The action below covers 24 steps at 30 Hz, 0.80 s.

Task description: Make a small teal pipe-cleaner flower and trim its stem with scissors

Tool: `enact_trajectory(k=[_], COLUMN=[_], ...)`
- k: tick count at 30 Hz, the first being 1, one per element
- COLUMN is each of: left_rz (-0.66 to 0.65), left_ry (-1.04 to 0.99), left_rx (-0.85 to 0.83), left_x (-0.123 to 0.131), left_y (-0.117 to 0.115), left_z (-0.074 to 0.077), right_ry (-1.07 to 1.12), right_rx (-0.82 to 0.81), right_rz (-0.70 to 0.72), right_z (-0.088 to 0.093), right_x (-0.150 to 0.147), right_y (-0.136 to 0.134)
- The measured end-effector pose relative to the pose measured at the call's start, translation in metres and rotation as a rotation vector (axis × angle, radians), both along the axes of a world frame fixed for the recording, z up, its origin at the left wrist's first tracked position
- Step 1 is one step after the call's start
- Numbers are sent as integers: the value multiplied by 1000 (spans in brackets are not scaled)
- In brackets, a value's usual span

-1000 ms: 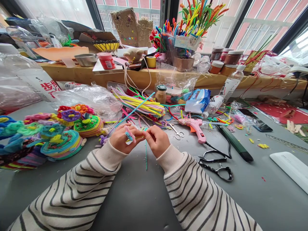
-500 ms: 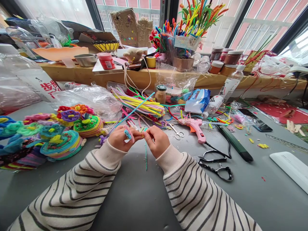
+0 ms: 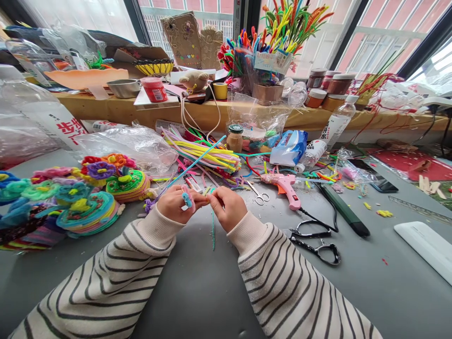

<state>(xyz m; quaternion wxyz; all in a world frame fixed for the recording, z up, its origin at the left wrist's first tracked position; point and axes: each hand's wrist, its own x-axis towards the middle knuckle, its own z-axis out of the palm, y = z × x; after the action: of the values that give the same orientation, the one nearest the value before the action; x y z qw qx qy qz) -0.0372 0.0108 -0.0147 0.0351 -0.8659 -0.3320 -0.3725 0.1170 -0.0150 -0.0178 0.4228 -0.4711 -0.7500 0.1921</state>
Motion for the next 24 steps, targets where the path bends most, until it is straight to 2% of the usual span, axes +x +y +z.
enact_trajectory(k=[15,20,24], left_rz=[42,50,39], left_ry=[-62,-136,-141], left_rx=[25,-56,-58], left_x=[7,12,12], left_y=[-7,-12,-12], left_z=[4,8,9], right_ry=[-34,-31,-39], right_rx=[77,117,147], right_rz=[-73,-96,-126], right_z=[0,1,3], right_x=[0,-2,-2], right_y=[0,-3,-2])
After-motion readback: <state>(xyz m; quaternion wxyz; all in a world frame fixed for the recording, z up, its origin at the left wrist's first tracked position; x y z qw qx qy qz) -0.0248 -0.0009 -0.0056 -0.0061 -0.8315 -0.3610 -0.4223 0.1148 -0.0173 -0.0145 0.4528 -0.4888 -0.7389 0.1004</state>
